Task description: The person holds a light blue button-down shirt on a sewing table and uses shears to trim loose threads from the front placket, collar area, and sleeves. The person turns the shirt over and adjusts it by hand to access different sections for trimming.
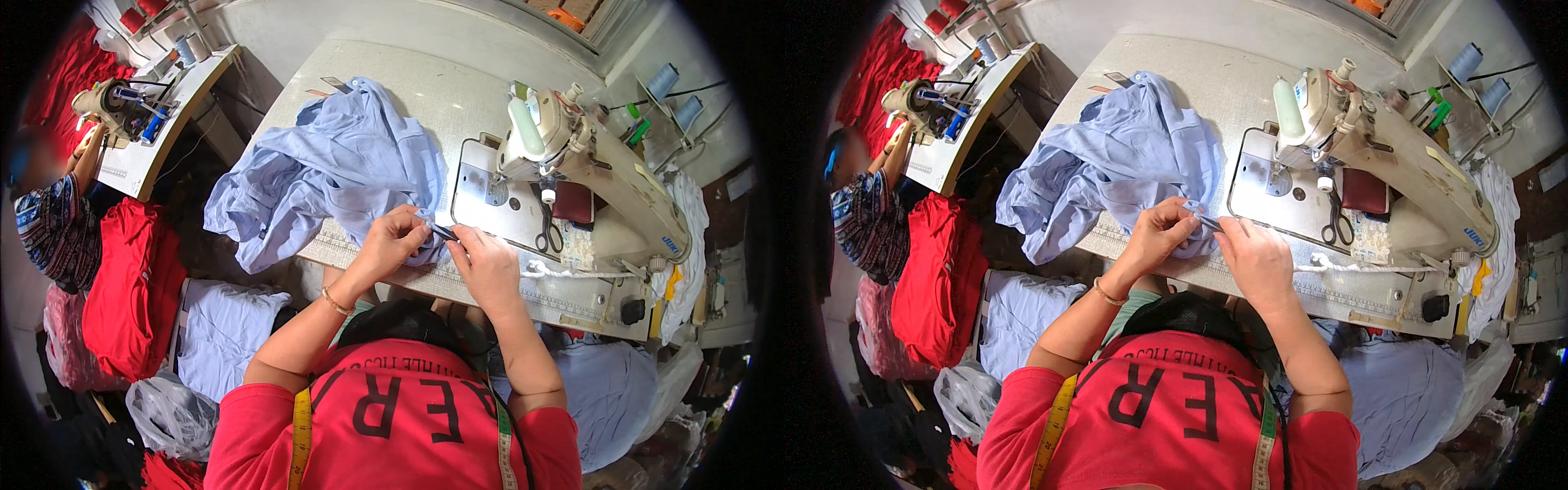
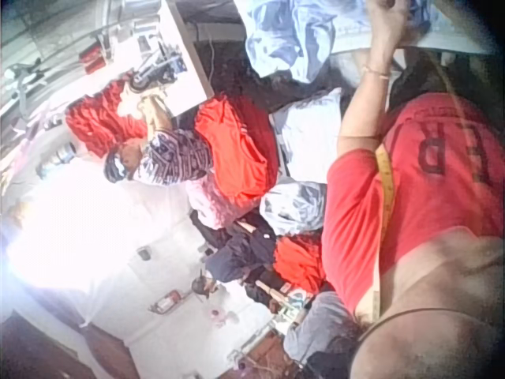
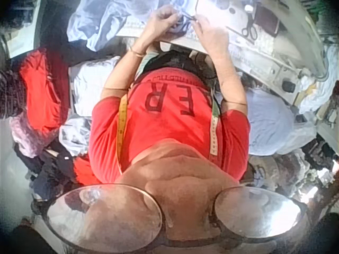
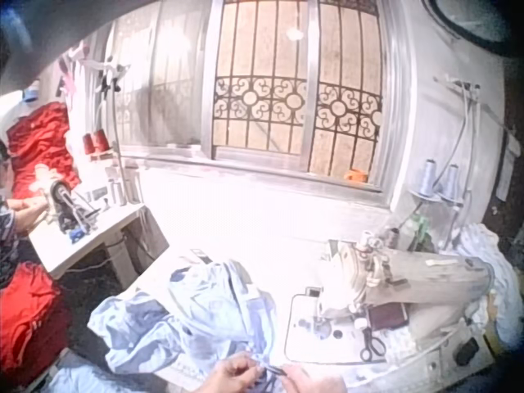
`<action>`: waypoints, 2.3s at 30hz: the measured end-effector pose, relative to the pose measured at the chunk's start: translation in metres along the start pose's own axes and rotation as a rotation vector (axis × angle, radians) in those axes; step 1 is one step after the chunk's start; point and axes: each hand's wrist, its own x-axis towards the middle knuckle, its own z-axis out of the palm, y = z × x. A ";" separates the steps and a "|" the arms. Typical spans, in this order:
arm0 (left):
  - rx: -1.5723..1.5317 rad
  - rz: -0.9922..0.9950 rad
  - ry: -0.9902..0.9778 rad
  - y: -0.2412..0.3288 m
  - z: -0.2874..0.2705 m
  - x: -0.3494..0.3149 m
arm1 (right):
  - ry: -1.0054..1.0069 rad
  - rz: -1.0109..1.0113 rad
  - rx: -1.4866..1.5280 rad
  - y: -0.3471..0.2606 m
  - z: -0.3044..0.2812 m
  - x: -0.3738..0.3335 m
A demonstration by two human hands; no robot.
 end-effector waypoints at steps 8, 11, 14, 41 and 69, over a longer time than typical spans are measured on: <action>0.028 0.011 0.010 0.002 0.001 -0.001 | 0.015 0.004 -0.056 -0.002 0.006 -0.001; 0.037 0.015 0.008 0.003 0.001 -0.001 | 0.020 0.011 -0.053 -0.004 0.005 0.000; 0.050 0.015 0.007 0.003 0.000 -0.001 | 0.022 0.031 -0.045 -0.005 0.008 -0.001; 0.358 0.213 0.063 -0.001 0.003 0.003 | 0.057 -0.159 -0.335 -0.006 0.028 0.002; 0.237 0.158 0.014 -0.010 -0.003 0.005 | -0.027 -0.012 -0.152 -0.008 0.020 0.001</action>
